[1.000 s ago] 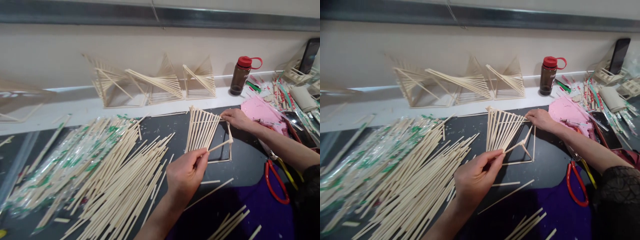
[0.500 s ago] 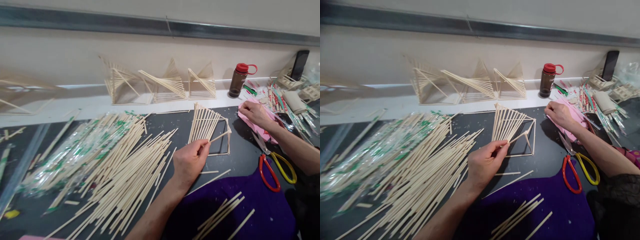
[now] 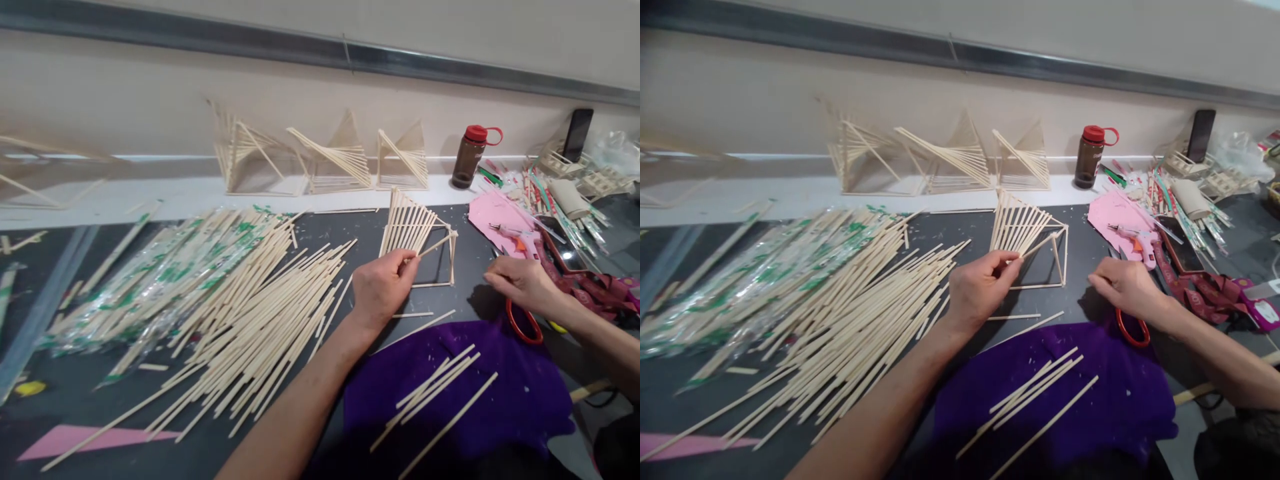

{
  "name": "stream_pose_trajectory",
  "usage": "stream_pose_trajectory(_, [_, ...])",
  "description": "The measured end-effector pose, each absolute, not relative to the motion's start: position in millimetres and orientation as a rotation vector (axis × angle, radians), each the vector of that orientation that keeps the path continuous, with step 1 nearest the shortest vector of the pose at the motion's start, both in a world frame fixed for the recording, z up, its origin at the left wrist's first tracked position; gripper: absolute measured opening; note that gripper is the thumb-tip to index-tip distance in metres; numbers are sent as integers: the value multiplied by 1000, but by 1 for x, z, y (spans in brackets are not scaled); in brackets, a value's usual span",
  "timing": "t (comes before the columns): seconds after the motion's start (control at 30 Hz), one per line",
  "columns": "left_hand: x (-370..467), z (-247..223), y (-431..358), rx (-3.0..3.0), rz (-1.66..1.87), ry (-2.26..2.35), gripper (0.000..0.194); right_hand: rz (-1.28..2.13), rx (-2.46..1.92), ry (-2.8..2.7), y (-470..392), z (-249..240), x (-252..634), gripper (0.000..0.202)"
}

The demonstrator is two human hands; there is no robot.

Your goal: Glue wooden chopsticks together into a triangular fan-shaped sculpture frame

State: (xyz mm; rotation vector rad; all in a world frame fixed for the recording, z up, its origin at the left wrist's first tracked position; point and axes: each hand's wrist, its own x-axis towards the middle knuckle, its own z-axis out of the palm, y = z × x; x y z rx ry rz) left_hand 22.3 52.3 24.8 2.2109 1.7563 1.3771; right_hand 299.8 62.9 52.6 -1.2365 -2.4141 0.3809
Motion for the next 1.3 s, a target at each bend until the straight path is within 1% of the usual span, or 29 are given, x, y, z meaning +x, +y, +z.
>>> stream_pose_trajectory(0.07, [23, 24, 54, 2206, 1382, 1758, 11, 403, -1231, -2497, 53, 38, 298, 22])
stream_pose_trajectory(0.23, [25, 23, 57, 2170, 1378, 1787, 11, 488, -1328, -2504, 33, 20, 300, 17])
stream_pose_trajectory(0.3, [26, 23, 59, 2152, 1372, 1794, 12, 476, -1349, -2477, 25, 19, 302, 19])
stream_pose_trajectory(0.37, [27, 23, 60, 2139, 1361, 1802, 12, 432, -1344, -2455, 18, 19, 303, 25])
stream_pose_trajectory(0.47, [28, 24, 62, 2132, 1324, 1840, 16, 370, -1257, -2424, 12, 23, 303, 28])
stream_pose_trajectory(0.63, [30, 27, 63, 2104, 1226, 1918, 22, 285, -988, -2348, 3, 38, 293, 12])
stream_pose_trajectory(0.7, [30, 27, 63, 2090, 1200, 1928, 25, 255, -890, -2310, -4, 47, 289, 10])
stream_pose_trajectory(0.8, [28, 26, 63, 2072, 1189, 1912, 29, 230, -843, -2290, -10, 55, 286, 11])
stream_pose_trajectory(0.87, [27, 25, 64, 2060, 1192, 1903, 31, 231, -895, -2338, -8, 54, 286, 14])
stream_pose_trajectory(1.0, [24, 23, 65, 2039, 1171, 1899, 32, 226, -1121, -2487, 5, 39, 285, 34])
stream_pose_trajectory(1.03, [23, 23, 66, 2037, 1164, 1898, 32, 242, -1138, -2503, 7, 35, 284, 34])
stream_pose_trajectory(1.07, [23, 23, 66, 2038, 1162, 1896, 32, 270, -1123, -2510, 10, 32, 283, 29])
stream_pose_trajectory(1.13, [22, 24, 65, 2046, 1166, 1893, 33, 331, -1033, -2501, 12, 28, 281, 13])
stream_pose_trajectory(1.23, [23, 27, 64, 2046, 1160, 1878, 34, 389, -987, -2483, 15, 30, 283, 13])
stream_pose_trajectory(1.27, [23, 28, 63, 2038, 1156, 1873, 34, 396, -1046, -2480, 18, 33, 286, 16])
stream_pose_trajectory(1.3, [24, 28, 63, 2028, 1154, 1871, 34, 396, -1136, -2473, 22, 37, 292, 24])
